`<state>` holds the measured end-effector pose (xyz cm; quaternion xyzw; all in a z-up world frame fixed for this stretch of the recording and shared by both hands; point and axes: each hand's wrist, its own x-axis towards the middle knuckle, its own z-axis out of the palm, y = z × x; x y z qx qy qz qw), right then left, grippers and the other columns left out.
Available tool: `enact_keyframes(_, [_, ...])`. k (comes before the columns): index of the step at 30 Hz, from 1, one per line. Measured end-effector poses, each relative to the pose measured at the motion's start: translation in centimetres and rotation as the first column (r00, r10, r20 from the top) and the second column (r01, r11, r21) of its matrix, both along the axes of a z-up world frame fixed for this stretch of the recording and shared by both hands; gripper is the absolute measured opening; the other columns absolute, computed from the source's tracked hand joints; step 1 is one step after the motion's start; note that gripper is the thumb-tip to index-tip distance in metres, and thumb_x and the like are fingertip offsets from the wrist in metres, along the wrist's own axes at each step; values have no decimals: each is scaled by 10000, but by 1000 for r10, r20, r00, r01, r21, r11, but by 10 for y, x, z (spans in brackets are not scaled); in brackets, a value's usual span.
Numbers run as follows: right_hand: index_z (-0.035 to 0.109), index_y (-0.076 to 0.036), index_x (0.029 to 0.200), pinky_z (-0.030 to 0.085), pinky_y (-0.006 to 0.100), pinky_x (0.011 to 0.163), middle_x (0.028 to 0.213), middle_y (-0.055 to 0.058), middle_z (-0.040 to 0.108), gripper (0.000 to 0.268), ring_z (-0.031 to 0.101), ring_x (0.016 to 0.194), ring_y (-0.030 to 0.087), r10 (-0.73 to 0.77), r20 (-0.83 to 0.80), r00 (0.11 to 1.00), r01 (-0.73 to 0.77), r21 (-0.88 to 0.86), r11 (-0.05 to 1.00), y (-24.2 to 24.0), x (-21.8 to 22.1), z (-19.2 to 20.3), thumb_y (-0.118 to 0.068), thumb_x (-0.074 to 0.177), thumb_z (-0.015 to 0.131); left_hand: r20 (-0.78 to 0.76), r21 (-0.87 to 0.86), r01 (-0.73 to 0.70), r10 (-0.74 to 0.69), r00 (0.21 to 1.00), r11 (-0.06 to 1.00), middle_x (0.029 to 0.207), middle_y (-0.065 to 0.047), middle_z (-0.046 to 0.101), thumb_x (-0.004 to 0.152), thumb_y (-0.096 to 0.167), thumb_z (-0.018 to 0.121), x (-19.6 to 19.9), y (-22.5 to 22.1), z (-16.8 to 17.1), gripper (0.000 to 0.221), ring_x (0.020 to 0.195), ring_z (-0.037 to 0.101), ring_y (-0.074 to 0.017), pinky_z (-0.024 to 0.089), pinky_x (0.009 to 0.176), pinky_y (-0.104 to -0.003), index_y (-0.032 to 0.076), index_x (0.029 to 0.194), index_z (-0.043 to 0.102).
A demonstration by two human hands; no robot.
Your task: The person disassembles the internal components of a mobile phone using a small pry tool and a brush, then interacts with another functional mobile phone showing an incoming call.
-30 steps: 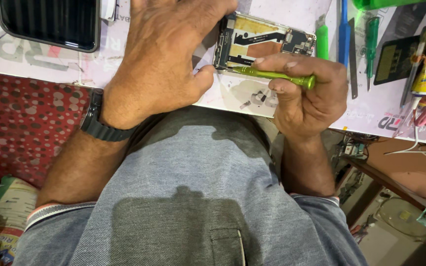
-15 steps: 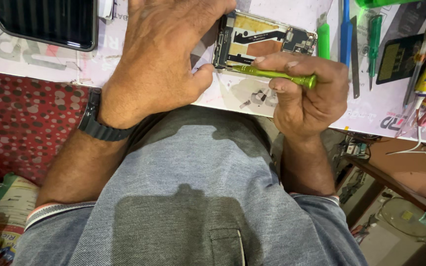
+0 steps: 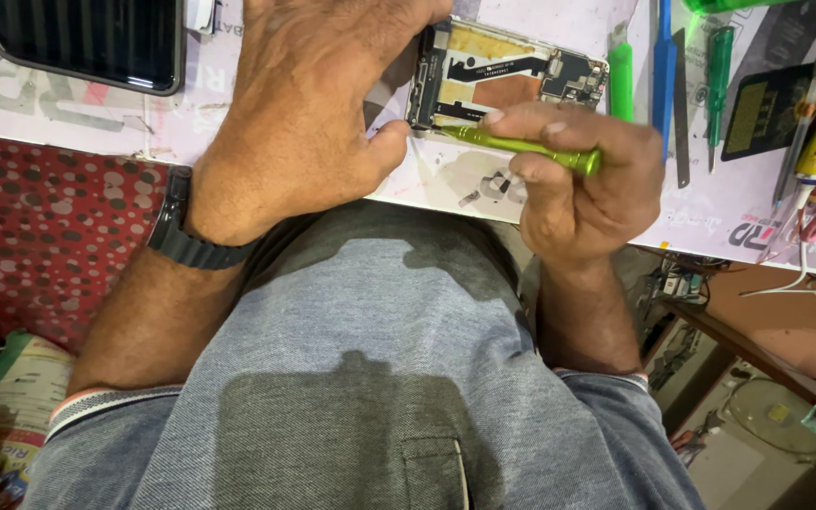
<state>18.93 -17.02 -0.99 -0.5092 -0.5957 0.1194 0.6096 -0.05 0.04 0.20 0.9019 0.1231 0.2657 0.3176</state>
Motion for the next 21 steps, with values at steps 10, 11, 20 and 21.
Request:
enact_keyframes(10, [557,-95,1177,669,435,876,1091,140,750,334,768,1018,313,103,364,926,-55,-140,989,-24,-5,16,-275,968,745,6,21,-1,1,1000,1000,1323,-58,646,804,58,778,0,0,1,218,1193,577,-278,345,991,-486,95,989,670])
enact_keyframes(11, [553,-91,1165,664,419,873,1089,148,753,328,767,1020,317,95,382,919,-41,-147,988,-23,-5,16,-267,969,747,-24,27,-8,9,1000,1000,1260,-60,640,813,78,788,-1,0,1,222,1172,572,-286,346,979,-486,99,1005,679])
enact_keyframes(20, [526,-52,1133,662,394,843,1062,199,747,268,770,1014,315,34,262,964,-12,-85,996,-26,-4,5,-213,1012,702,89,7,97,-98,991,995,1117,-45,651,813,31,707,0,3,5,287,1100,579,-274,372,992,-438,68,1089,638])
enact_keyframes(21, [533,-44,1127,670,376,812,1034,218,744,240,776,981,296,28,176,984,-23,-27,999,-22,-1,-3,-197,1005,671,90,-8,103,-101,991,995,1089,-40,656,816,30,709,0,2,5,297,1089,591,-272,378,989,-440,65,1103,641])
